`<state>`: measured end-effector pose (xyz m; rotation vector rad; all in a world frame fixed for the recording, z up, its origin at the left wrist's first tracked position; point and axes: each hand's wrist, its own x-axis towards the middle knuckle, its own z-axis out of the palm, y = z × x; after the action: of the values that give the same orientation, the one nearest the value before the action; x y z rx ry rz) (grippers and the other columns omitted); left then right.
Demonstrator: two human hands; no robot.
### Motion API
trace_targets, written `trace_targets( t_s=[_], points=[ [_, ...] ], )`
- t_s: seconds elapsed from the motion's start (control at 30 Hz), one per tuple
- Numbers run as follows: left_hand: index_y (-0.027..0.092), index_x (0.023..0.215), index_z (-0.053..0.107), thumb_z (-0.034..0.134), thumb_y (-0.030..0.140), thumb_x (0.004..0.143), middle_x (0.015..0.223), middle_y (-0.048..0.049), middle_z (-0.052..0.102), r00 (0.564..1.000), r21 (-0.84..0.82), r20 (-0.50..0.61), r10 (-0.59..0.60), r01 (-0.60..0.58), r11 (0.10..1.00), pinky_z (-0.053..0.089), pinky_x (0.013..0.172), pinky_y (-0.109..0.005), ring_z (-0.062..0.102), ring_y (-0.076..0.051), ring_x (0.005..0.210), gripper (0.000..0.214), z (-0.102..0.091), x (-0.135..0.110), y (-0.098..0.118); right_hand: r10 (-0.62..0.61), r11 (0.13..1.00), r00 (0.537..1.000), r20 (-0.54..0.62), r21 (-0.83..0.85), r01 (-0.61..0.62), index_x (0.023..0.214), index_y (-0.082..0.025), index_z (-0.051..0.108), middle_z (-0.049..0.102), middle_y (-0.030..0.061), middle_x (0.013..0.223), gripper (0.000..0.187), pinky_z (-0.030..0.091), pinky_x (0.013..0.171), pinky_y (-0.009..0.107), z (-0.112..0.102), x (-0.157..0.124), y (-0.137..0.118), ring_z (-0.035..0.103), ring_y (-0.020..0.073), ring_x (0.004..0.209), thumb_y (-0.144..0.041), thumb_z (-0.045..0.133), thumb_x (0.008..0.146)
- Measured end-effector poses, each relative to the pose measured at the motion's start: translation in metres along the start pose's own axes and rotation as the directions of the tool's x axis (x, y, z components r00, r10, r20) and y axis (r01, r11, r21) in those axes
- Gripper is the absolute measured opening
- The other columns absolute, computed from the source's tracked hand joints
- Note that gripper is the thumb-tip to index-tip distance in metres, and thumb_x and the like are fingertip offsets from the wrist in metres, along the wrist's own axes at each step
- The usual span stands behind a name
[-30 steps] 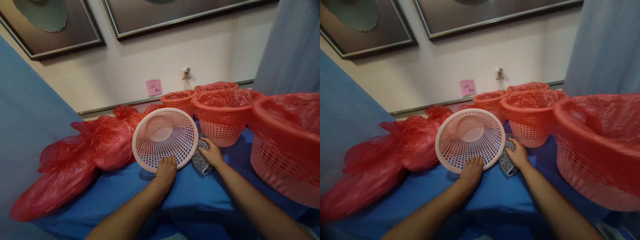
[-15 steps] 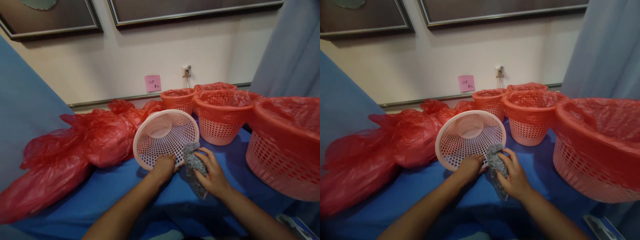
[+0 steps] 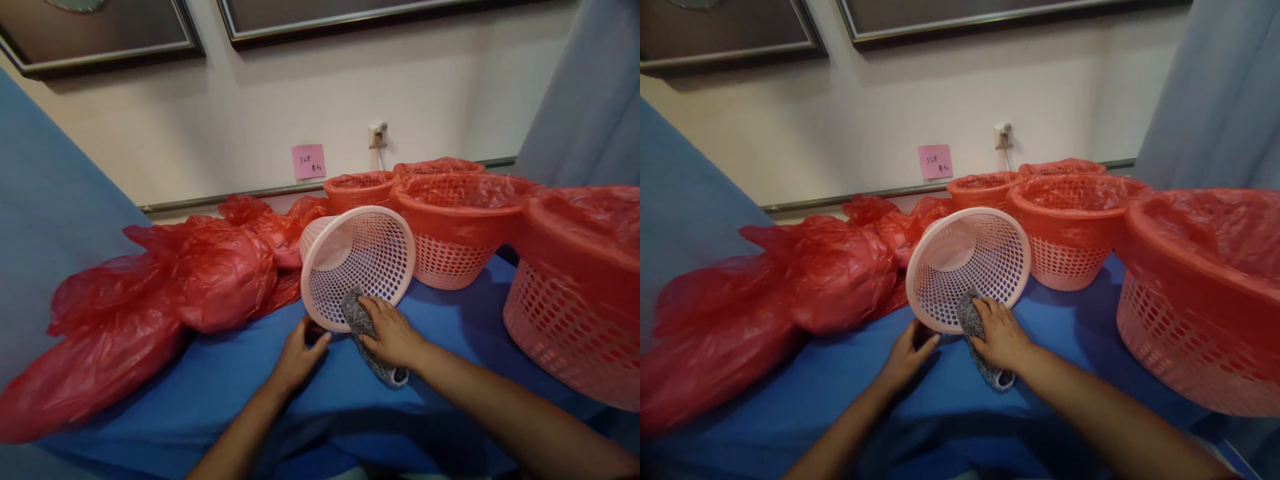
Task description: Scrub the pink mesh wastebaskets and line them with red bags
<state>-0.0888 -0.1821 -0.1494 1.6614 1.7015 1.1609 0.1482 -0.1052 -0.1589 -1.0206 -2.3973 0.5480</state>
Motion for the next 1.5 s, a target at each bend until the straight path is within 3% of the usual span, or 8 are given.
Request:
trace_targets(
  t_s=[0.1,0.27,0.5,0.73,0.9,1.03,1.23,1.5],
  points=[
    [0.016,0.103,0.074,0.062,0.041,0.089,0.100,-0.0077,0.079,0.990,0.019,0.113,0.086,-0.088,0.996,0.059,0.083,-0.035,0.074,-0.024,0.090,0.031,0.009,0.005,0.002,-0.101,0.980,0.993,-0.057,0.167,0.109,0.141,-0.017,0.040,0.040,0.0166,0.145,0.067,0.036,0.117,0.046,0.010,0.013,-0.006,0.040,0.0264,0.138,-0.019,0.067,0.079],
    [0.012,0.094,0.073,0.055,0.041,0.093,0.087,-0.0077,0.078,0.973,0.095,-0.176,0.152,-0.137,0.986,0.056,0.075,-0.031,0.070,-0.021,0.078,0.034,-0.001,0.011,-0.003,-0.265,0.914,0.963,-0.050,0.306,0.267,0.135,-0.023,0.050,0.047,0.0110,0.140,0.056,0.042,0.113,0.041,0.022,0.032,-0.023,0.049,0.0225,0.131,-0.024,0.070,0.083],
    [0.017,0.080,0.068,0.063,0.038,0.090,0.072,-0.0004,0.071,0.873,0.158,-0.415,0.255,-0.207,0.966,0.052,0.066,-0.025,0.063,-0.015,0.065,0.025,-0.005,0.011,-0.010,-0.003,0.977,0.998,0.056,-0.212,0.015,0.122,-0.015,0.066,0.051,0.0172,0.143,0.040,0.048,0.104,0.044,-0.012,0.033,0.006,0.052,0.0295,0.126,-0.007,0.052,0.086],
    [0.018,0.087,0.067,0.065,0.038,0.089,0.078,-0.0017,0.072,0.891,0.133,-0.385,0.240,-0.204,0.970,0.055,0.070,-0.026,0.066,-0.016,0.071,0.021,0.001,0.011,-0.010,-0.065,0.996,0.997,0.053,0.070,0.061,0.136,-0.024,0.058,0.061,0.0105,0.125,0.052,0.049,0.102,0.043,-0.002,0.037,-0.010,0.057,0.0250,0.115,-0.014,0.060,0.086],
    [0.016,0.086,0.073,0.057,0.040,0.093,0.082,-0.0058,0.078,0.991,0.107,-0.057,0.121,-0.114,0.988,0.059,0.071,-0.031,0.071,-0.021,0.074,0.029,0.004,0.012,-0.003,-0.167,0.873,0.985,-0.036,0.459,0.165,0.140,-0.032,0.056,0.055,0.0051,0.133,0.058,0.045,0.109,0.038,0.027,0.037,-0.018,0.055,0.0189,0.125,-0.017,0.066,0.084],
    [0.016,0.090,0.077,0.057,0.037,0.093,0.087,-0.0050,0.080,0.993,0.052,-0.035,0.111,-0.109,0.993,0.060,0.074,-0.031,0.073,-0.022,0.076,0.029,0.004,0.010,0.004,-0.204,0.955,0.975,0.085,0.238,0.179,0.134,-0.030,0.063,0.053,0.0075,0.139,0.053,0.044,0.110,0.039,0.009,0.038,0.007,0.052,0.0225,0.131,-0.012,0.063,0.083],
    [0.014,0.088,0.075,0.061,0.037,0.091,0.081,-0.0061,0.078,0.949,0.105,-0.258,0.182,-0.160,0.982,0.058,0.071,-0.029,0.070,-0.020,0.070,0.027,0.005,0.008,0.003,0.176,0.947,0.980,-0.088,-0.257,-0.193,0.130,-0.021,0.067,0.054,0.0182,0.138,0.046,0.050,0.098,0.048,-0.025,0.039,0.034,0.054,0.0326,0.121,-0.008,0.047,0.091],
    [0.018,0.101,0.075,0.059,0.036,0.094,0.097,-0.0063,0.080,0.990,0.048,0.077,0.118,-0.122,0.991,0.059,0.084,-0.034,0.074,-0.023,0.089,0.025,0.014,0.012,-0.001,-0.281,0.910,0.960,0.015,0.323,0.261,0.137,-0.031,0.058,0.054,0.0060,0.138,0.054,0.046,0.108,0.040,0.006,0.032,0.015,0.054,0.0202,0.128,-0.018,0.066,0.086]
  ],
)
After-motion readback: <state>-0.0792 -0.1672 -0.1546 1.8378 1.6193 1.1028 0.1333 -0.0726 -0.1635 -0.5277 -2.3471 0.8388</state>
